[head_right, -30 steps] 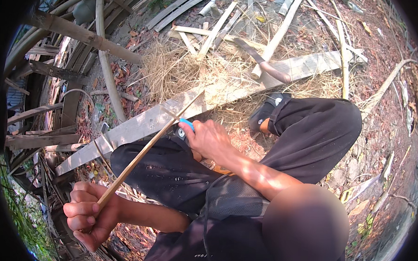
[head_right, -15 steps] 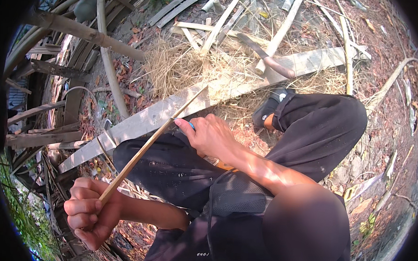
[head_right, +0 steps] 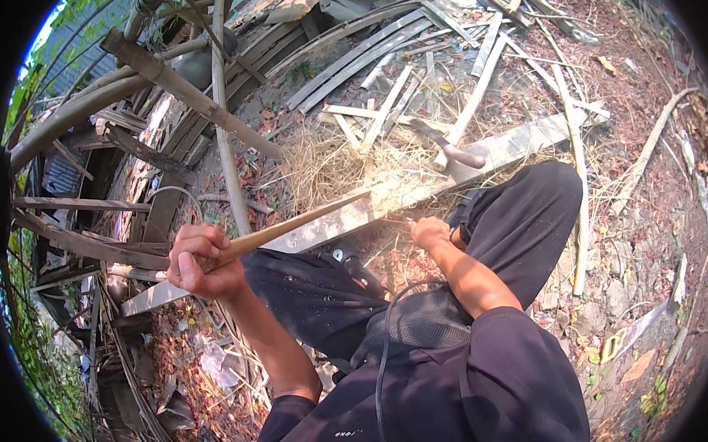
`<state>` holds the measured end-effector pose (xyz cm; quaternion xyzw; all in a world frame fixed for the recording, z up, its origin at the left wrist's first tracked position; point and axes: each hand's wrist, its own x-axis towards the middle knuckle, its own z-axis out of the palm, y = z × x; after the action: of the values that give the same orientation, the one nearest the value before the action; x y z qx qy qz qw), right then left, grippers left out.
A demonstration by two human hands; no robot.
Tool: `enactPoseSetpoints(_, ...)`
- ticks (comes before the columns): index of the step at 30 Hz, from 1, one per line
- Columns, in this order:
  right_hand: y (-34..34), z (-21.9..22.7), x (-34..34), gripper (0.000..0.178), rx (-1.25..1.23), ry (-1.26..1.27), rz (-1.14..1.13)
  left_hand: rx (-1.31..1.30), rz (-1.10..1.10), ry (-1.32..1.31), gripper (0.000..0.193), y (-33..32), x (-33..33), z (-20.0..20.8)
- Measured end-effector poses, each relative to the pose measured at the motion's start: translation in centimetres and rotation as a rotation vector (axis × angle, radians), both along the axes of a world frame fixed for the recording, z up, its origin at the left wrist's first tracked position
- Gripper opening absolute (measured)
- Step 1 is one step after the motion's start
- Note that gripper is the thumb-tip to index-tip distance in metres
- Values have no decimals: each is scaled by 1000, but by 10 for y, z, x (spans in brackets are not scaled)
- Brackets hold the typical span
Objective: The person sits on the ground and uses a blue utility knife to carve a piece of light-colored wood. They hold the wood in their left hand and carefully shave off thin strips with the knife in their right hand, rotating the wood to work on different sides.
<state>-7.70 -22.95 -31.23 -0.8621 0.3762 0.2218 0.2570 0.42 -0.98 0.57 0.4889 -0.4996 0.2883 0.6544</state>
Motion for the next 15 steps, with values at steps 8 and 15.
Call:
enactPoseSetpoints(8, 72, 161, 11, 65, 358, -884, 42, -19, -145, -70, 31, 28, -5, -21)
enactPoseSetpoints(15, 112, 169, -14, 42, 103, -938, 99, 24, -222, -53, 33, 27, -16, -25)
